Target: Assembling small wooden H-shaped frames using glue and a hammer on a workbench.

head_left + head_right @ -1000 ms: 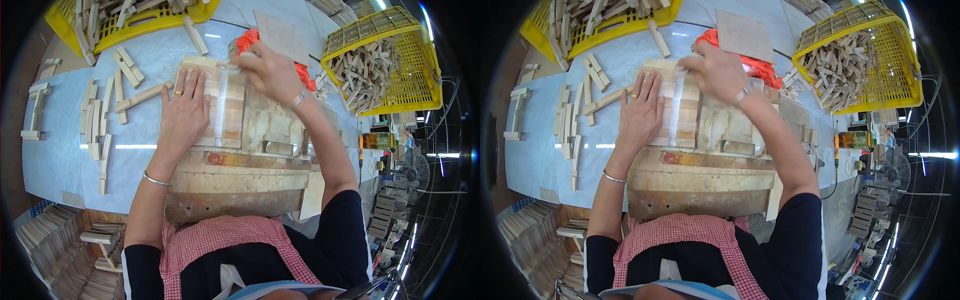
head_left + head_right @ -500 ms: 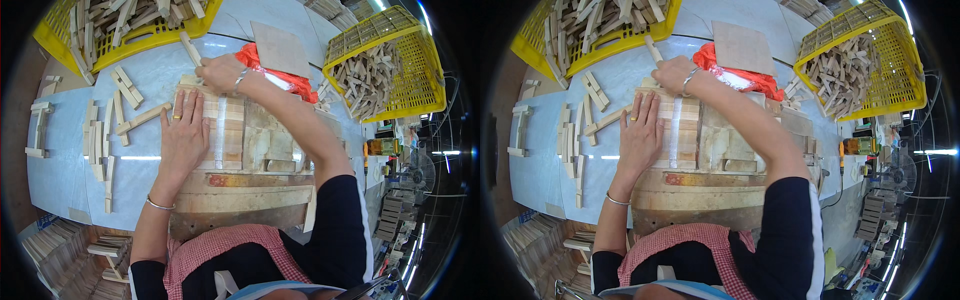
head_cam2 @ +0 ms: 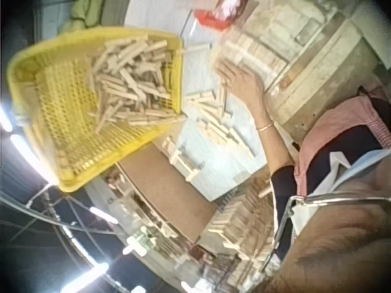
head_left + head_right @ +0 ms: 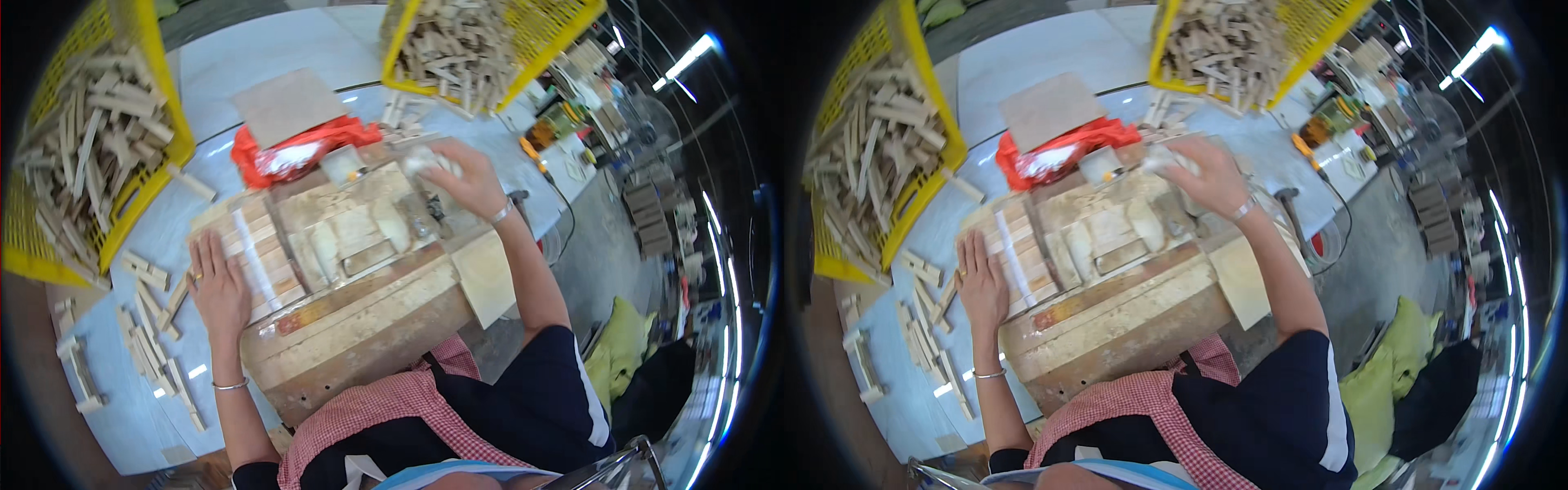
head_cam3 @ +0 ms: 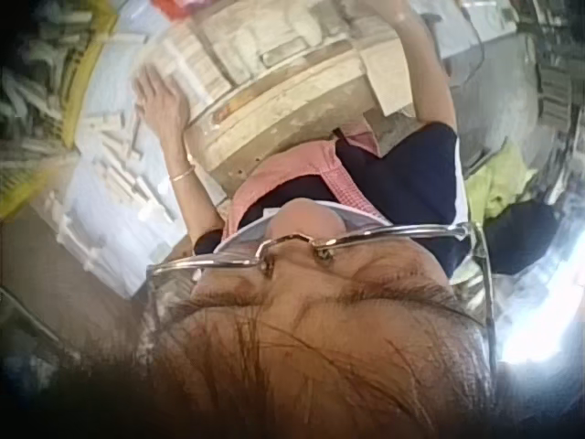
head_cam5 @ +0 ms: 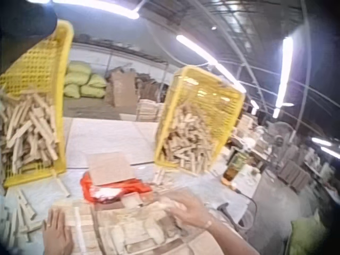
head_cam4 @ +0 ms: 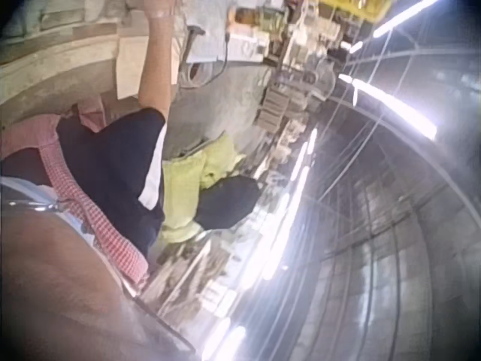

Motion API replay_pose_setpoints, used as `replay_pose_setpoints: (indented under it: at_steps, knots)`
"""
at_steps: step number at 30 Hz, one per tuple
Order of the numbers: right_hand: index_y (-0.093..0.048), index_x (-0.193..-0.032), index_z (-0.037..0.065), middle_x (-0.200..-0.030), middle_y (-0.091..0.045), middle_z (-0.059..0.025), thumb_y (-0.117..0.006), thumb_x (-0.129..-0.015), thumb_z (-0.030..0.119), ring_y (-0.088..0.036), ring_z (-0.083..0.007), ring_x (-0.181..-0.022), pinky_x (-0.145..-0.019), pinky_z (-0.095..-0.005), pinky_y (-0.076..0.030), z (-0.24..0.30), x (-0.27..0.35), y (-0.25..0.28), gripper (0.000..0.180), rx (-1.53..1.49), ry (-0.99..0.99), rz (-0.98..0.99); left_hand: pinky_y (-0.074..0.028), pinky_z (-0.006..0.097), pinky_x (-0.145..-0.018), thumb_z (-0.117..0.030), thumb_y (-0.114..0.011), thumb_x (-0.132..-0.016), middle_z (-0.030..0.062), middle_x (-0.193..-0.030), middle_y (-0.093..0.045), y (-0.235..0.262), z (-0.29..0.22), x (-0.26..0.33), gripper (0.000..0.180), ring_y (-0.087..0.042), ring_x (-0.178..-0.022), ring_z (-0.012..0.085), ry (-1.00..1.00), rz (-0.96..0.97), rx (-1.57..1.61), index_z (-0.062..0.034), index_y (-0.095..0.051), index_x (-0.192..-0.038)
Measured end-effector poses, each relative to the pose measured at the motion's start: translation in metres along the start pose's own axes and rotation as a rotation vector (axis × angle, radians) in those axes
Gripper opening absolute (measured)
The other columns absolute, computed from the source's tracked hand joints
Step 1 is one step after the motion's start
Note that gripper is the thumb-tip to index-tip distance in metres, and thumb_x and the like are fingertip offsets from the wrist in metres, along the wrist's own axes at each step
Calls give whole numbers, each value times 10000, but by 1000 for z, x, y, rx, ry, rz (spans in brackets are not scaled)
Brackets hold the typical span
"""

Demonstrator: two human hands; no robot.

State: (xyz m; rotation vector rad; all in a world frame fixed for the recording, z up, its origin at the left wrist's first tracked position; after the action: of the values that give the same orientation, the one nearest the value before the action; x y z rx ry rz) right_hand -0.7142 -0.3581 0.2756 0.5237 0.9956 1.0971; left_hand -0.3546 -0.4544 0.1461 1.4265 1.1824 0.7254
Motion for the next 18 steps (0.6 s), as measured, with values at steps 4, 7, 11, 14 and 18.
replay_pose_setpoints:
  at_steps: [4, 7, 11, 14, 18]
  knots:
    - [-660, -1028, 47, -988, -657, -132, -709, -787, 262, -632, -306, -930, -798, -371, -500, -73, 131, 44, 327, 139, -208, -79, -211, 551, -1089, -295, -313, -986, 35, -1536, -247, -3, -2, -4, 512, -166, -1436, 233, 11, 14, -24, -112, -284, -1463]
    - [-651, -1050, 90, -953, -642, -117, -693, -794, 289, -625, -305, -913, -774, -395, -506, -111, 199, 41, 327, 301, -403, -154, -216, 563, -1082, -312, -307, -989, 33, -1535, -249, -6, -3, -7, 515, -168, -1435, 234, -9, 14, -53, -114, -283, -1463]
    - [-617, -1126, 173, -947, -629, -86, -640, -826, 363, -622, -280, -880, -744, -395, -514, -128, 218, 16, 356, 405, -413, -78, -221, 579, -1074, -329, -309, -991, 34, -1529, -264, -5, 5, -5, 513, -175, -1433, 235, -2, 9, -112, -110, -302, -1455]
    - [-633, -1100, 169, -951, -634, -79, -636, -832, 357, -621, -275, -893, -743, -392, -515, -117, 212, 32, 327, 415, -388, -46, -218, 589, -1072, -357, -313, -994, 39, -1521, -280, 0, 2, -6, 516, -178, -1431, 245, -16, 36, -267, -104, -326, -1443]
    - [-667, -1028, 150, -949, -632, -88, -621, -846, 340, -613, -282, -898, -765, -388, -505, -120, 202, 72, 268, 407, -295, -131, -224, 558, -1088, -385, -349, -989, 68, -1511, -294, 3, 12, -8, 525, -206, -1420, 269, -62, 30, -184, -87, -366, -1420]
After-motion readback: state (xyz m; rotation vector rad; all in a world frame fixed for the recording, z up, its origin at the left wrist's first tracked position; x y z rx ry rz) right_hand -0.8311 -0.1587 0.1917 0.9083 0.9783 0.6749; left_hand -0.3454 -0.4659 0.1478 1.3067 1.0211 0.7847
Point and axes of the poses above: each hand's wrist, its own x-axis away from the middle knuckle, its own y-axis out of the back of the hand, z = x × y, the point moved 4 cm from there along -x, towards the middle knuckle
